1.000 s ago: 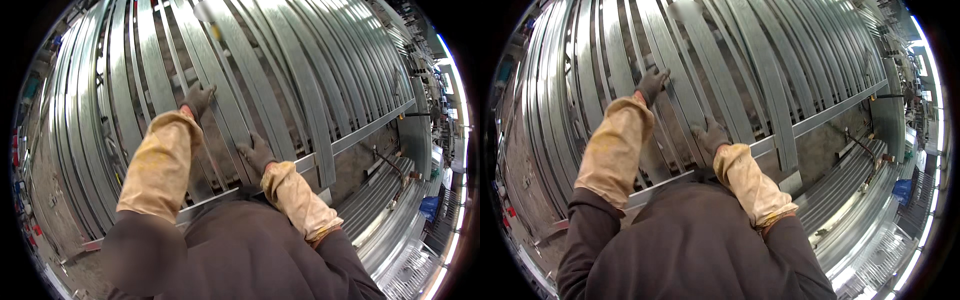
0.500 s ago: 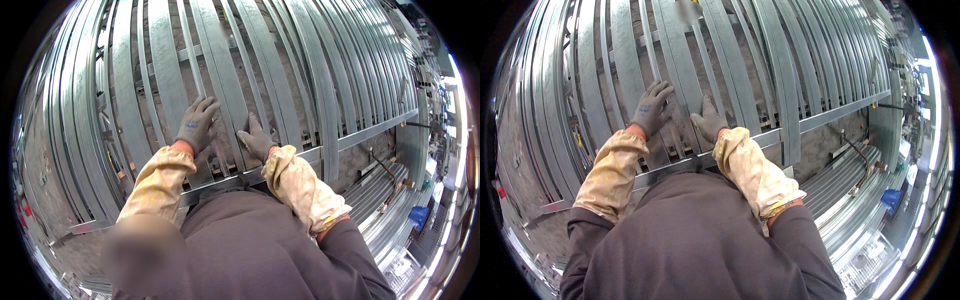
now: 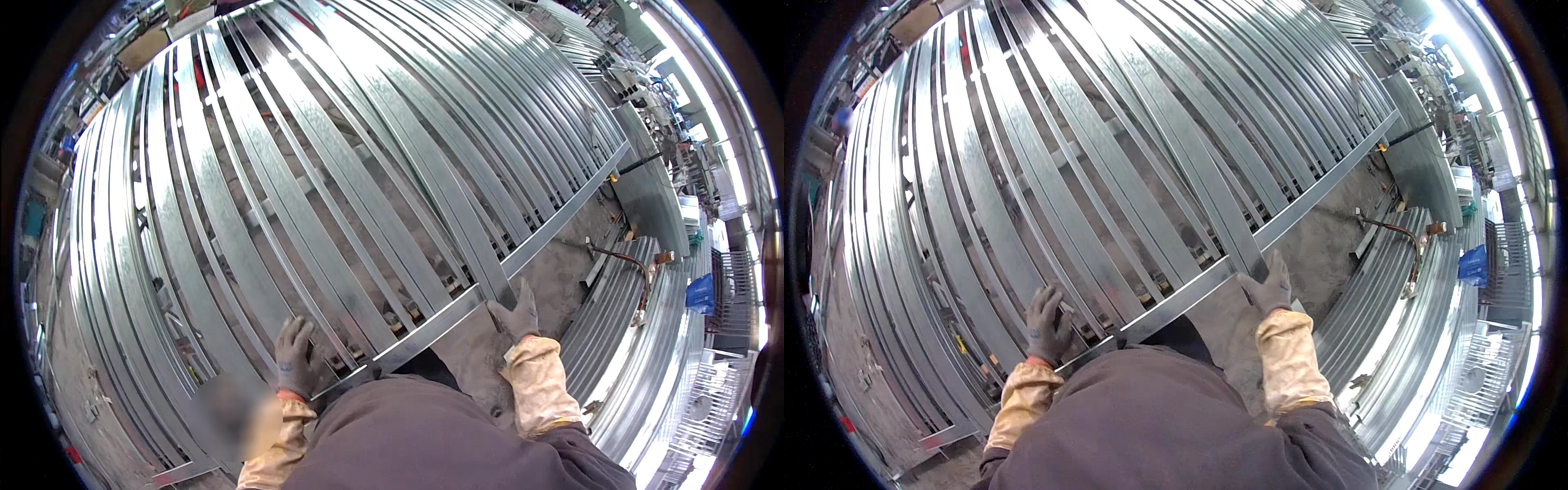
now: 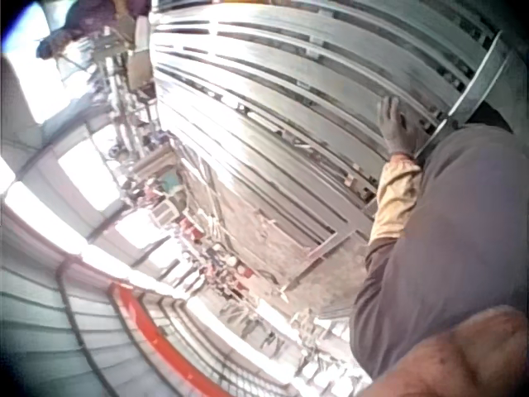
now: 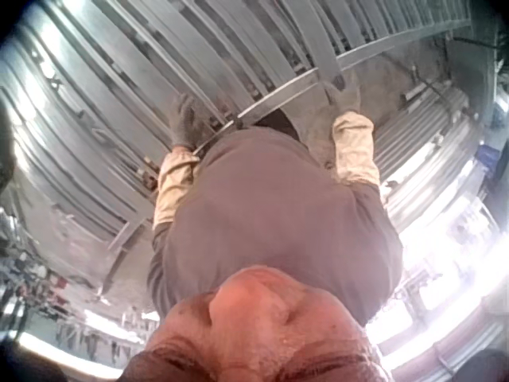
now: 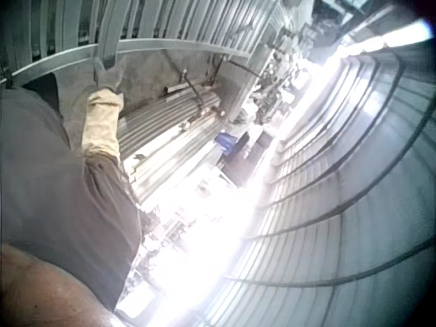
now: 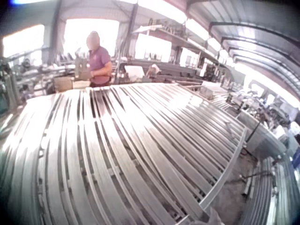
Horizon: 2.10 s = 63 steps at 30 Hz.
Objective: The person places long metal bars into a large metal frame structure, aligning them one by one. They repeatedly pick up bars from a nearby stack and insert them into the frame while another worker welds in the background.
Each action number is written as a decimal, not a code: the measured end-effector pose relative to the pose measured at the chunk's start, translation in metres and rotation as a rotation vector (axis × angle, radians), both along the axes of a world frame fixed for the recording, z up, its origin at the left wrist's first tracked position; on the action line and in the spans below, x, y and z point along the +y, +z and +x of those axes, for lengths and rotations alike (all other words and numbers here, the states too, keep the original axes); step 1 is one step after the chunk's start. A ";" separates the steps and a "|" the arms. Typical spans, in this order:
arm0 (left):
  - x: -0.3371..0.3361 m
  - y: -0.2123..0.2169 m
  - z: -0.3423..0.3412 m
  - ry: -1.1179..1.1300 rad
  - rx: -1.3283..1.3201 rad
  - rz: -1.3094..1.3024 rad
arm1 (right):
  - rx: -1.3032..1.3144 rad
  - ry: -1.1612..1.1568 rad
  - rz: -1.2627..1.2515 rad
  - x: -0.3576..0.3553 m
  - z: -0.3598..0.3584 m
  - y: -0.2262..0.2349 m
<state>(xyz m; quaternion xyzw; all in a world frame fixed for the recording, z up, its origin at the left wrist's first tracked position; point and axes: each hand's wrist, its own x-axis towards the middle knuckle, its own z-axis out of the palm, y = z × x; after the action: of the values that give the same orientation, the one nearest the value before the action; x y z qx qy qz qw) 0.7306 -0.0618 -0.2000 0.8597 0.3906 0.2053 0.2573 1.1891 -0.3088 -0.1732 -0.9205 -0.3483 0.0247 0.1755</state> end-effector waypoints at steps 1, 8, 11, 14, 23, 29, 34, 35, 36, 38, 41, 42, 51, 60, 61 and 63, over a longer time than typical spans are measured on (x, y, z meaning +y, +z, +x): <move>-0.002 0.000 0.002 -0.006 0.013 -0.015 | 0.012 -0.016 -0.054 -0.027 0.011 -0.029; -0.005 0.014 0.008 -0.056 -0.008 0.025 | 0.439 0.006 -0.187 0.005 -0.023 0.037; -0.005 0.023 0.026 -0.084 -0.112 -0.017 | 0.586 0.021 -0.150 0.017 -0.075 0.078; -0.012 0.027 0.051 -0.132 -0.199 -0.229 | 0.662 0.128 -0.227 0.044 -0.126 0.109; -0.051 0.036 0.092 -0.264 -0.186 -1.243 | 0.973 0.138 -0.033 0.053 -0.203 0.045; -0.056 0.057 0.020 -0.042 -0.575 -1.205 | 0.633 0.303 -0.015 0.048 -0.196 0.005; -0.079 0.073 -0.140 0.470 -0.380 0.009 | 0.948 0.101 -0.104 0.057 -0.188 0.025; -0.087 0.080 -0.176 0.599 -0.187 0.154 | 0.968 0.082 -0.120 0.055 -0.186 0.032; -0.092 0.085 -0.206 0.702 0.004 0.300 | 0.960 0.068 -0.141 0.048 -0.175 0.020; -0.116 0.096 -0.250 0.929 0.368 0.293 | 0.864 0.249 -0.145 0.042 -0.158 0.000; -0.137 0.081 -0.276 1.059 0.299 -0.218 | 0.951 0.266 -0.172 0.050 -0.169 0.014; -0.138 0.073 -0.275 1.063 0.451 -0.169 | 0.954 0.299 -0.127 0.052 -0.178 0.024; -0.104 0.072 -0.295 1.080 0.476 -0.405 | 0.398 0.641 -0.451 0.050 -0.156 0.025; -0.109 0.071 -0.330 1.018 0.363 -0.422 | 0.886 0.657 0.033 0.151 -0.320 0.056; -0.109 0.072 -0.328 1.031 0.384 -0.433 | 1.074 0.660 0.024 0.166 -0.367 0.053; -0.104 0.070 -0.320 1.032 0.416 -0.453 | 1.171 0.739 0.016 0.193 -0.460 0.041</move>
<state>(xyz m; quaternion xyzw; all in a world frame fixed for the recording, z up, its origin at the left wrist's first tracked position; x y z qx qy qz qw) 0.4102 -0.1656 -0.1304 0.5050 0.8336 0.0428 0.2197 0.7289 -0.1155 -0.1320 -0.5754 -0.4871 0.5729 0.3216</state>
